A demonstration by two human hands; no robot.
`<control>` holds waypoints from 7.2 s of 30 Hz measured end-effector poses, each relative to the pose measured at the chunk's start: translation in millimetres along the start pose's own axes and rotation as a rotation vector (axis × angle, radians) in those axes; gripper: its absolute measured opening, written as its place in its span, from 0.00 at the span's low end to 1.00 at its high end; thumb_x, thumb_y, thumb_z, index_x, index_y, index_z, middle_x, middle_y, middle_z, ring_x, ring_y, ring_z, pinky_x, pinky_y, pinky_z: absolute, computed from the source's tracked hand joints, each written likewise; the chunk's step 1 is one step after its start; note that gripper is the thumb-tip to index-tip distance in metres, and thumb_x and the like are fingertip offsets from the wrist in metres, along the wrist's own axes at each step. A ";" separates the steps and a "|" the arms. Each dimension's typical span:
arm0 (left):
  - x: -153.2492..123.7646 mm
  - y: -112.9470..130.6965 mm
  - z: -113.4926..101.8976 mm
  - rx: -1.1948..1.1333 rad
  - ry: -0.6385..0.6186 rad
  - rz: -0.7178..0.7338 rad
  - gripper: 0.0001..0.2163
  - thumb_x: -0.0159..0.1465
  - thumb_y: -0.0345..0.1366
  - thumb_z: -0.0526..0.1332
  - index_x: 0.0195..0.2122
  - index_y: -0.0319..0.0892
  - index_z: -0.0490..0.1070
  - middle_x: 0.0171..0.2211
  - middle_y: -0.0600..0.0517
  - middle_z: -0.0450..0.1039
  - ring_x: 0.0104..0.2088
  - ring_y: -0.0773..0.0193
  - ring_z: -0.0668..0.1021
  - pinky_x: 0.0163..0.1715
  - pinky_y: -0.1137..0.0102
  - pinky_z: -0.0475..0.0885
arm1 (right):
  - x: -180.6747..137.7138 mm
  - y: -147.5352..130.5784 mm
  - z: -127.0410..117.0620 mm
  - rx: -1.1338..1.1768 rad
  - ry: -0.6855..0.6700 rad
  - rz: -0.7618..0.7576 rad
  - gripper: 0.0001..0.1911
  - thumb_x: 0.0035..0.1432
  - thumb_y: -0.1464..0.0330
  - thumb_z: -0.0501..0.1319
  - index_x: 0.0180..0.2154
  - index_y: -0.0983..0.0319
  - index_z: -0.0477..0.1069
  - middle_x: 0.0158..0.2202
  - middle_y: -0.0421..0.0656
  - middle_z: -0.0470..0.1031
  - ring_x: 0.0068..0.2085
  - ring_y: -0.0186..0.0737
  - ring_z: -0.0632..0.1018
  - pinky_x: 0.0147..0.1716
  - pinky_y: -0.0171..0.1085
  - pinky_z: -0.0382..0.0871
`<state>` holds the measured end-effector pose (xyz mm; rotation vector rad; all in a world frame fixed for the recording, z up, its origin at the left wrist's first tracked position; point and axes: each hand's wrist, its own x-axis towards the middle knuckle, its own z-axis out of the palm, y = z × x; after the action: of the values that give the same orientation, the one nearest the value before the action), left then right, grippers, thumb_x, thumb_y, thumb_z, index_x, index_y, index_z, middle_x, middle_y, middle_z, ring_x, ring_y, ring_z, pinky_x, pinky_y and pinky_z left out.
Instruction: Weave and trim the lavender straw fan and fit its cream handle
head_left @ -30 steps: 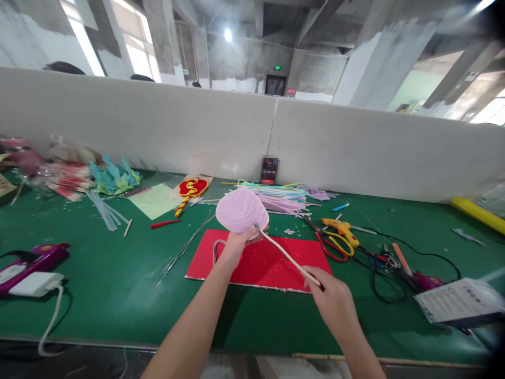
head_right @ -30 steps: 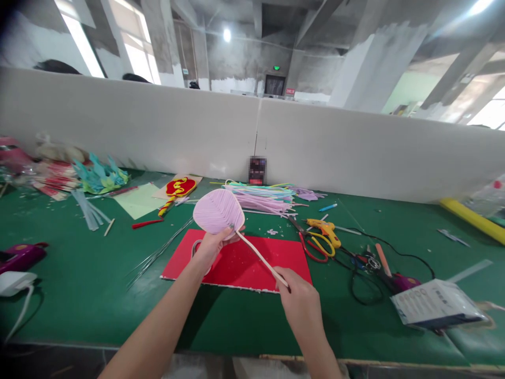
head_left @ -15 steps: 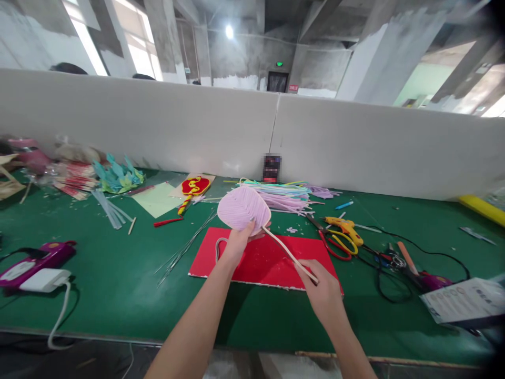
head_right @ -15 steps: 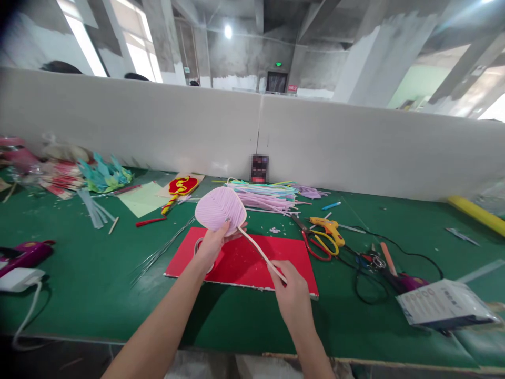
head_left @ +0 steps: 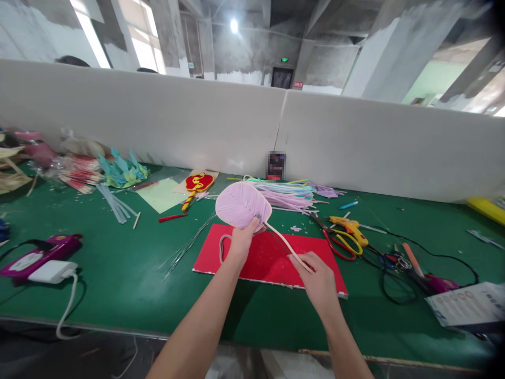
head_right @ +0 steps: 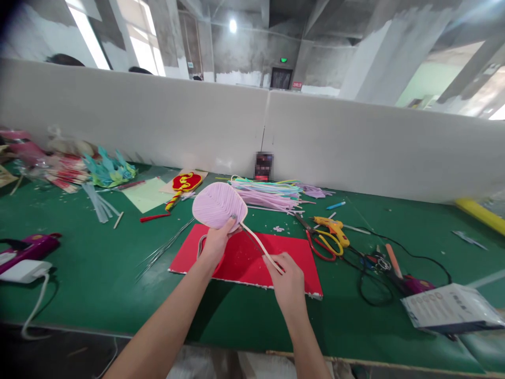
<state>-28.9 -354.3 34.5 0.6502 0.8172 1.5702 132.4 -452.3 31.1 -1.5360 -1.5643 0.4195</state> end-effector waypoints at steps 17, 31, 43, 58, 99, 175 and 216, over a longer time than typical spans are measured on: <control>-3.5 -1.1 -1.1 0.054 -0.040 -0.002 0.20 0.47 0.40 0.68 0.40 0.35 0.74 0.37 0.45 0.78 0.34 0.57 0.79 0.38 0.61 0.75 | -3.3 4.0 2.5 -0.065 0.124 -0.088 0.10 0.56 0.62 0.57 0.30 0.60 0.72 0.27 0.40 0.68 0.29 0.36 0.72 0.29 0.33 0.65; -4.9 -1.9 1.9 -0.011 -0.032 -0.026 0.21 0.46 0.37 0.69 0.42 0.38 0.73 0.42 0.45 0.76 0.41 0.55 0.77 0.40 0.61 0.74 | -4.5 8.0 -3.3 -0.151 0.135 -0.132 0.11 0.58 0.62 0.55 0.32 0.60 0.73 0.28 0.41 0.70 0.29 0.36 0.73 0.29 0.33 0.65; -6.1 -2.7 5.4 -0.093 -0.057 -0.052 0.21 0.44 0.34 0.70 0.41 0.36 0.74 0.39 0.45 0.77 0.39 0.55 0.78 0.44 0.58 0.72 | -7.1 11.6 -1.3 -0.250 0.116 -0.304 0.14 0.60 0.70 0.50 0.42 0.59 0.73 0.35 0.45 0.76 0.38 0.38 0.76 0.40 0.35 0.67; -3.3 -5.2 0.3 0.117 -0.080 -0.004 0.22 0.42 0.36 0.71 0.39 0.36 0.75 0.39 0.45 0.77 0.44 0.54 0.76 0.48 0.59 0.68 | 14.8 5.3 -24.2 0.503 -0.441 0.551 0.19 0.45 0.56 0.63 0.33 0.65 0.77 0.17 0.35 0.60 0.14 0.22 0.50 0.13 0.29 0.40; -6.5 -7.4 -5.5 0.180 -0.197 -0.059 0.23 0.46 0.37 0.69 0.43 0.37 0.73 0.44 0.44 0.75 0.46 0.55 0.75 0.51 0.59 0.65 | -0.8 9.2 -20.3 0.471 -0.326 0.511 0.16 0.46 0.58 0.64 0.30 0.63 0.76 0.19 0.36 0.64 0.15 0.24 0.58 0.14 0.29 0.46; 24.6 2.8 51.5 0.118 0.010 -0.014 0.16 0.47 0.37 0.68 0.37 0.36 0.76 0.38 0.46 0.77 0.38 0.56 0.78 0.39 0.62 0.75 | 83.1 2.7 26.7 -0.063 0.183 -0.291 0.08 0.60 0.70 0.52 0.35 0.60 0.69 0.31 0.44 0.74 0.34 0.37 0.75 0.36 0.34 0.68; 12.1 19.2 45.9 0.529 0.047 0.126 0.15 0.48 0.31 0.65 0.39 0.40 0.76 0.36 0.49 0.78 0.38 0.61 0.78 0.41 0.70 0.72 | 82.8 -11.0 10.8 0.311 -0.193 0.187 0.11 0.56 0.63 0.56 0.26 0.61 0.70 0.20 0.38 0.70 0.25 0.34 0.72 0.26 0.29 0.66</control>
<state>-6.0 -337.0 76.9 1.0628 1.2648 1.4888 129.6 -373.9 61.8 -1.4336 -1.4223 0.8966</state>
